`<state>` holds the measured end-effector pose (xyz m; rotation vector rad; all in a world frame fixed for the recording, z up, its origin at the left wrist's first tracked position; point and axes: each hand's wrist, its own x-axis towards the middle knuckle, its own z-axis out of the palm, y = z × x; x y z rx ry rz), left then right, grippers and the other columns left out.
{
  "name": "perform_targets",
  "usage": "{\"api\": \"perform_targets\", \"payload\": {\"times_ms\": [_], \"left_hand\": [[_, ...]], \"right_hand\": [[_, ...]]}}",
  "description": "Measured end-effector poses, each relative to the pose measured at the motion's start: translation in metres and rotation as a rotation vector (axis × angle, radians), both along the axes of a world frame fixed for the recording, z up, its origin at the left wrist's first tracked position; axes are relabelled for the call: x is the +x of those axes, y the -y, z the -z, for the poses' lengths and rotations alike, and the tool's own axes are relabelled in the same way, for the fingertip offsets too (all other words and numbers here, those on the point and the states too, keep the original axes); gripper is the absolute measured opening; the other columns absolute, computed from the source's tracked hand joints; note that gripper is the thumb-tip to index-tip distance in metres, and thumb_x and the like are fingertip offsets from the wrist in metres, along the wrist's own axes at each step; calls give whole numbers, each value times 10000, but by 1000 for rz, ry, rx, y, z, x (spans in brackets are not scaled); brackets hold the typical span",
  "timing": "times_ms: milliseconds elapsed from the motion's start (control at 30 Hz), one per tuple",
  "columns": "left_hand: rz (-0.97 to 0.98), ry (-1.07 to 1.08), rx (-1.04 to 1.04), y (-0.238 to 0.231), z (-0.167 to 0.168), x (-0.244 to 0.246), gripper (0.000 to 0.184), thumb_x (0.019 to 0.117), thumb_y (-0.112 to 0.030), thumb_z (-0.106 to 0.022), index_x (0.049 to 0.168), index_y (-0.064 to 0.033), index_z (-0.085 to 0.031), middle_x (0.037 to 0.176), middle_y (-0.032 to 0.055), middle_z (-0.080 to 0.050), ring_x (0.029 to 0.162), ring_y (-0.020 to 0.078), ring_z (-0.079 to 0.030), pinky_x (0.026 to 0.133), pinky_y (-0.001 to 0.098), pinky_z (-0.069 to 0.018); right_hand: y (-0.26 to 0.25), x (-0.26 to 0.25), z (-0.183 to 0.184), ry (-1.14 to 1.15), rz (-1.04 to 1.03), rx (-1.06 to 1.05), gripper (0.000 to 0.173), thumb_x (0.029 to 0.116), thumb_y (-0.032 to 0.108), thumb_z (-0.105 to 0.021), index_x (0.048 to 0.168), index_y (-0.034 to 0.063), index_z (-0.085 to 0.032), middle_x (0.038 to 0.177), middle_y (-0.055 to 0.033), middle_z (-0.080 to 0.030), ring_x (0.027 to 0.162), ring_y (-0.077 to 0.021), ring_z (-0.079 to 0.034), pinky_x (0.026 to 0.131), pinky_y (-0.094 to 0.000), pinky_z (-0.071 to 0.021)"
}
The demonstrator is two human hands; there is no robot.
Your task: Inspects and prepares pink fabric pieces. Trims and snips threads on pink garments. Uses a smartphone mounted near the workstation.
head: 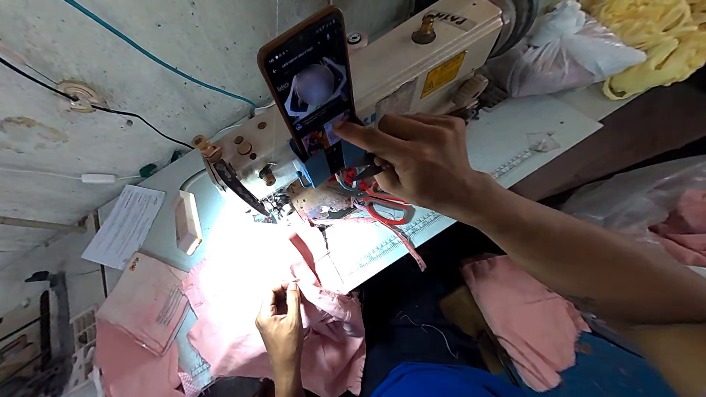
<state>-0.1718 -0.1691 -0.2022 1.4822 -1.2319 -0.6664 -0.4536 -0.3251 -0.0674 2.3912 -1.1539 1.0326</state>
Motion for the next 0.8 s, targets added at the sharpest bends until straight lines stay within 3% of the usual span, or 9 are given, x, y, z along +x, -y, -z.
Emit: {"api": "perform_targets", "payload": {"times_ms": [267,567,800], "left_hand": [[-2,-8,1,0,0,0,74,936,-76,-654,925,-13,-692,750,9,-687,648,74,-674,604,226,-593],[2,0,-2,0,0,0,80,939,-81,-651,932,-15,-695,753,4,-689,647,75,-675,604,227,-595],[-2,11,1,-1,1,1,76,941,-81,-653,931,-17,-693,751,-1,-685,645,66,-670,594,220,-591]], "right_hand": [[2,3,3,-23,-8,33,482,940,92,-545,1396,189,-666,768,-98,-627,616,-278,-588,522,-404,-415],[5,1,-6,16,29,-16,460,968,115,-526,1401,184,-664,708,-86,-552,565,-263,-521,499,-389,-365],[-2,0,7,-13,-20,9,453,958,100,-521,1372,180,-685,719,-83,-583,594,-264,-555,513,-388,-388]]}}
